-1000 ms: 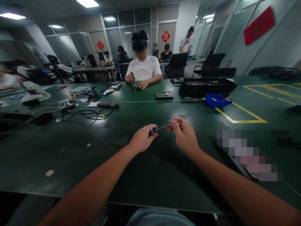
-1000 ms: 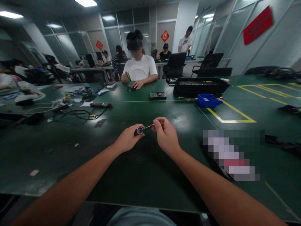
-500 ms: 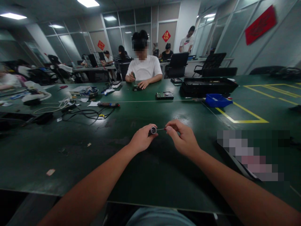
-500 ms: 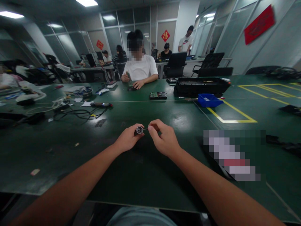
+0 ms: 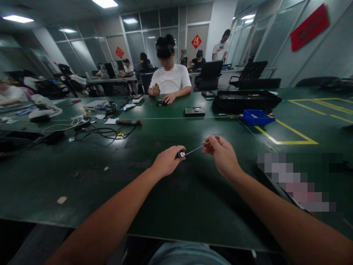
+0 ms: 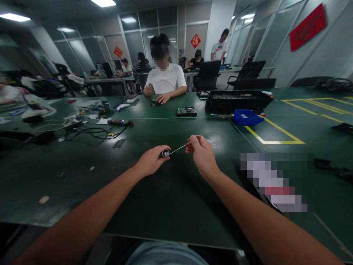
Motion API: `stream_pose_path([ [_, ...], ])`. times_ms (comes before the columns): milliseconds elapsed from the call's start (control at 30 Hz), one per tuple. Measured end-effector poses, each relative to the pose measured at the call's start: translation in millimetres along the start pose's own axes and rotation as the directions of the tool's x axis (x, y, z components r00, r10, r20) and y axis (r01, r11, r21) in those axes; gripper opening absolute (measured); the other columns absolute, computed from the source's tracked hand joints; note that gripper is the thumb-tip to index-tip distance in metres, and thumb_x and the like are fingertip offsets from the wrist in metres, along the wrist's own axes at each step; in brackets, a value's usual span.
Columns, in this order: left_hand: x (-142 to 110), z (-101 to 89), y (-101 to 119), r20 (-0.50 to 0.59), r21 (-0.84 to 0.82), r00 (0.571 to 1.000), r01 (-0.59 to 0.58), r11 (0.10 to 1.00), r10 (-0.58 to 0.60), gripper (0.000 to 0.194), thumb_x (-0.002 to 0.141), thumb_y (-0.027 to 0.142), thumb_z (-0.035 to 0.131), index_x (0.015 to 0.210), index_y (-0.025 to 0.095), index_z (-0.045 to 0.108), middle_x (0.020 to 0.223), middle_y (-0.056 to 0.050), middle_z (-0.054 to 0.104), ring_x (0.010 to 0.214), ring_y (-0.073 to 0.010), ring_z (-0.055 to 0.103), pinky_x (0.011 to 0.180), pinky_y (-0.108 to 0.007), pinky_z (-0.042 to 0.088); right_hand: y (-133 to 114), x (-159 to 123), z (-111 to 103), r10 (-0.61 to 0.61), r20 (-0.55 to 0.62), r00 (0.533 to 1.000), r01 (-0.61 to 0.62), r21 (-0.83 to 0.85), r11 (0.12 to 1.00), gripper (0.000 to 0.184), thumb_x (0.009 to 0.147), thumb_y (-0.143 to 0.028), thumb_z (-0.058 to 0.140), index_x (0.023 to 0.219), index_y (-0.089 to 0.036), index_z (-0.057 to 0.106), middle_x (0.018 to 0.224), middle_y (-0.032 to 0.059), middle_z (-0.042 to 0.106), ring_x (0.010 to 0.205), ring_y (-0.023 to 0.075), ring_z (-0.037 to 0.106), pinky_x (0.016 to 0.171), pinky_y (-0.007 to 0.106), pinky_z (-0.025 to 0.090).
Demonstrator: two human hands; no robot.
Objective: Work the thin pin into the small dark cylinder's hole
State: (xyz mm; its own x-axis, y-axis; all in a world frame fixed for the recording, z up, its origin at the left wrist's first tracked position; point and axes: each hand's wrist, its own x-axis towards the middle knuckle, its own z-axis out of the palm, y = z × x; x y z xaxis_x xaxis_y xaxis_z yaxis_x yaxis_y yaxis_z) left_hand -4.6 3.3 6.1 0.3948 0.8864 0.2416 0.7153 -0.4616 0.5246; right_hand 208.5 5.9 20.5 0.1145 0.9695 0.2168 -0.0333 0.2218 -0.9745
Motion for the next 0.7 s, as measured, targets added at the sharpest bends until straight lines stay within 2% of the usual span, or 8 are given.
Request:
stream_pose_path([
  [200, 0.1, 2.9, -1.0, -0.005, -0.01, 1.0, 0.006, 1.0, -0.006, 0.03, 0.089, 0.029, 0.064, 0.119, 0.028, 0.061, 0.115, -0.003, 0.067, 0.103, -0.0237, 0.063, 0.092, -0.038, 0.049, -10.4, -12.0, 2.3, -0.193, 0.028, 0.981, 0.194, -0.235, 0.952, 0.027, 0.095, -0.046, 0.051, 0.09, -0.021, 0.061, 0.077, 0.0029, 0.064, 0.07, 0.0176, 0.063, 0.07, 0.035, 0.051],
  [400, -1.6, 2.5, 1.0, 0.009, -0.013, 1.0, -0.016, 1.0, 0.016, 0.032, 0.089, 0.032, 0.063, 0.121, 0.029, 0.061, 0.114, -0.004, 0.067, 0.103, -0.0239, 0.063, 0.091, -0.038, 0.049, -21.3, -22.0, 7.1, -0.271, 0.127, 0.954, 0.299, -0.42, 0.857, 0.023, 0.098, -0.04, 0.048, 0.093, -0.021, 0.06, 0.079, 0.0041, 0.069, 0.073, 0.0187, 0.066, 0.069, 0.033, 0.049],
  [700, -1.5, 7.4, -2.8, 0.098, 0.084, 0.995, -0.009, 0.996, 0.001, 0.039, 0.088, 0.028, 0.063, 0.127, 0.032, 0.059, 0.119, -0.003, 0.066, 0.106, -0.0239, 0.064, 0.093, -0.037, 0.049, -26.4, -23.6, 7.1, -0.317, 0.288, 0.904, 0.426, -0.678, 0.599, 0.023, 0.098, -0.036, 0.045, 0.096, -0.018, 0.06, 0.08, 0.0064, 0.07, 0.071, 0.0202, 0.064, 0.065, 0.032, 0.042],
])
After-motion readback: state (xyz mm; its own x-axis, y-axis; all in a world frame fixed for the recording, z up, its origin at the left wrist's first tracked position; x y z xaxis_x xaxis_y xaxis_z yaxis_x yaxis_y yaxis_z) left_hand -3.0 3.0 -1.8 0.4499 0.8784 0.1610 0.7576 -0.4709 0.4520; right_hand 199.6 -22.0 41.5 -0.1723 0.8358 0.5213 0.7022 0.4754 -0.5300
